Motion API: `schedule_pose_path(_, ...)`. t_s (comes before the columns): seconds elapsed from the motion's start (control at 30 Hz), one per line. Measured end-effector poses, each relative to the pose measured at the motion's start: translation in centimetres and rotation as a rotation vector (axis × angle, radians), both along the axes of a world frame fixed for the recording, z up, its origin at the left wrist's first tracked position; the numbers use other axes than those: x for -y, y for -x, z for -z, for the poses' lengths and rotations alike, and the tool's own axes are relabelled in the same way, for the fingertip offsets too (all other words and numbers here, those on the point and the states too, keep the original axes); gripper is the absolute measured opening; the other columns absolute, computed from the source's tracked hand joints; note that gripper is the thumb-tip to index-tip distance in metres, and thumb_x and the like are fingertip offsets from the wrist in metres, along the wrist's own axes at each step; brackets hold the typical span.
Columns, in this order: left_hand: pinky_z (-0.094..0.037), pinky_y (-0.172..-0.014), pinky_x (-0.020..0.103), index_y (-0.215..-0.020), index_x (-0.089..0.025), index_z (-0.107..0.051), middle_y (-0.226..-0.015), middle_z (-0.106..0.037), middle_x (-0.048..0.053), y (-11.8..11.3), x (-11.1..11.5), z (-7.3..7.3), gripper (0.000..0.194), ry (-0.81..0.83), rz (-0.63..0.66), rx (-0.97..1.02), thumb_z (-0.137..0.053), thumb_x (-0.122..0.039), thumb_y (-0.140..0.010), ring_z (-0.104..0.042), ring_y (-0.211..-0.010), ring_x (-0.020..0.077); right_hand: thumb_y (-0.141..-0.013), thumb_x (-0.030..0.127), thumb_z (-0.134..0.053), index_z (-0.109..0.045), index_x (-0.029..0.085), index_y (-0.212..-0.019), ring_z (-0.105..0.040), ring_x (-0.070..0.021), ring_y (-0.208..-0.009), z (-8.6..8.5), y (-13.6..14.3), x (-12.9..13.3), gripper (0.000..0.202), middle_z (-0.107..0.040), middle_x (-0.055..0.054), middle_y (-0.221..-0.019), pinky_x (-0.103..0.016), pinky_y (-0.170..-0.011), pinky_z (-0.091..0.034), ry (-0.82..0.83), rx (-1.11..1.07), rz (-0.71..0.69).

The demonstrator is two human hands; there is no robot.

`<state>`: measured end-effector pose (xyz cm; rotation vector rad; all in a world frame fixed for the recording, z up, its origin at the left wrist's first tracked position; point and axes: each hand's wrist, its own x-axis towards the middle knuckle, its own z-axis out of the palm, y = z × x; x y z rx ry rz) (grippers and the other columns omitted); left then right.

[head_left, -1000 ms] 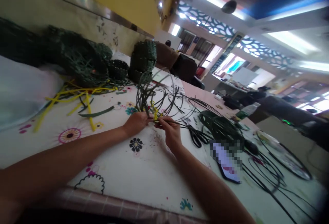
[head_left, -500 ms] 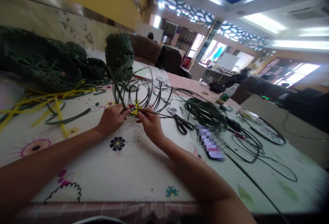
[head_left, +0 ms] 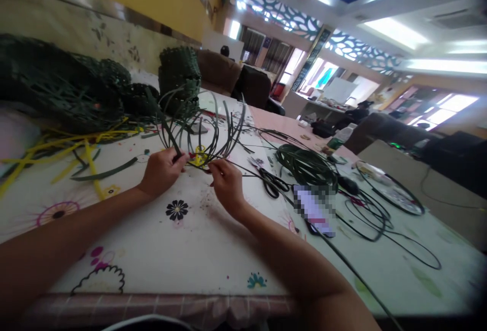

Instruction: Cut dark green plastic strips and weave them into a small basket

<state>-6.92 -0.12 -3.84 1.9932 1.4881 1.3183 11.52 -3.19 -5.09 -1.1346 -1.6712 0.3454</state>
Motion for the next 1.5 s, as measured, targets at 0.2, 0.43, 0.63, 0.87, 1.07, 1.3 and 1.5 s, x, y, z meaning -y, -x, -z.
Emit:
schedule_pose_path(0.2,-0.047,-0.063,0.030,-0.086,-0.015,-0.071,-0.065,-0.070,0.005,-0.1,0.1,0.3,0.033,-0.021,-0.006,-0.063,-0.055,-0.044,-0.086,-0.068,-0.065,0.0209,-0.084,0.034,-0.061,-0.075,0.015,-0.096,-0.073,-0.0209,-0.071,0.0,0.0,-0.6,0.026,-0.069,-0.004,-0.076,-0.019,-0.038,-0.050,0.398,-0.369,-0.127)
schedule_pose_path(0.43,-0.046,-0.062,0.029,-0.081,-0.016,-0.070,-0.059,-0.068,0.003,-0.1,0.4,-0.3,0.031,0.059,-0.037,-0.056,-0.056,-0.043,-0.086,-0.068,-0.061,0.0206,-0.080,0.038,-0.073,-0.079,0.019,-0.087,-0.067,-0.0157,-0.072,0.5,-0.2,-0.7,0.022,-0.071,-0.005,-0.087,-0.024,-0.052,-0.058,0.192,-0.390,-0.248)
schedule_pose_path(0.63,-0.046,-0.062,0.029,-0.075,-0.017,-0.067,-0.054,-0.066,0.002,-0.1,0.7,-0.9,0.027,0.096,-0.075,-0.037,-0.056,-0.041,-0.084,-0.067,-0.057,0.0191,-0.085,0.038,-0.073,-0.075,0.018,-0.086,-0.070,-0.0173,-0.085,0.4,-0.6,-0.8,0.020,-0.071,-0.008,-0.098,-0.029,-0.072,-0.061,0.046,-0.197,-0.414)
schedule_pose_path(0.87,-0.041,-0.061,0.029,-0.072,-0.017,-0.062,-0.057,-0.064,0.004,0.0,0.5,-0.5,0.028,0.080,-0.065,-0.147,-0.052,-0.040,-0.085,-0.063,-0.062,0.0204,-0.100,0.031,-0.056,-0.071,0.018,-0.093,-0.069,-0.0205,-0.109,0.8,-1.6,-1.4,0.021,-0.067,-0.013,-0.130,-0.033,-0.090,-0.059,-0.305,0.403,-0.470)
schedule_pose_path(1.07,-0.038,-0.063,0.031,-0.071,-0.018,-0.060,-0.071,-0.067,0.008,-0.4,0.6,0.3,0.027,-0.086,0.048,-0.351,-0.049,-0.035,-0.087,-0.059,-0.067,0.0199,-0.101,0.027,-0.055,-0.065,0.027,-0.128,-0.065,-0.0193,-0.119,-0.4,-2.6,-1.4,0.029,-0.057,-0.004,-0.146,-0.032,-0.097,-0.056,-0.316,0.713,-0.322)
schedule_pose_path(1.3,-0.039,-0.061,0.029,-0.074,-0.017,-0.062,-0.066,-0.065,0.004,-0.5,0.9,0.1,0.027,-0.052,0.149,-0.277,-0.053,-0.038,-0.088,-0.058,-0.062,0.0169,-0.099,0.027,-0.058,-0.075,0.020,-0.102,-0.069,-0.0189,-0.093,-0.4,-2.1,-1.4,0.018,-0.072,-0.007,-0.098,-0.028,-0.083,-0.054,-0.133,0.460,0.004)
schedule_pose_path(1.5,-0.044,-0.058,0.028,-0.072,-0.018,-0.063,-0.060,-0.065,0.001,0.3,0.9,-1.1,0.028,0.018,0.112,-0.086,-0.059,-0.041,-0.085,-0.061,-0.055,0.0155,-0.091,0.030,-0.070,-0.073,0.018,-0.110,-0.062,-0.0183,-0.086,-0.2,-2.3,-2.0,0.023,-0.065,-0.008,-0.096,-0.027,-0.076,-0.050,-0.195,0.581,-0.182)
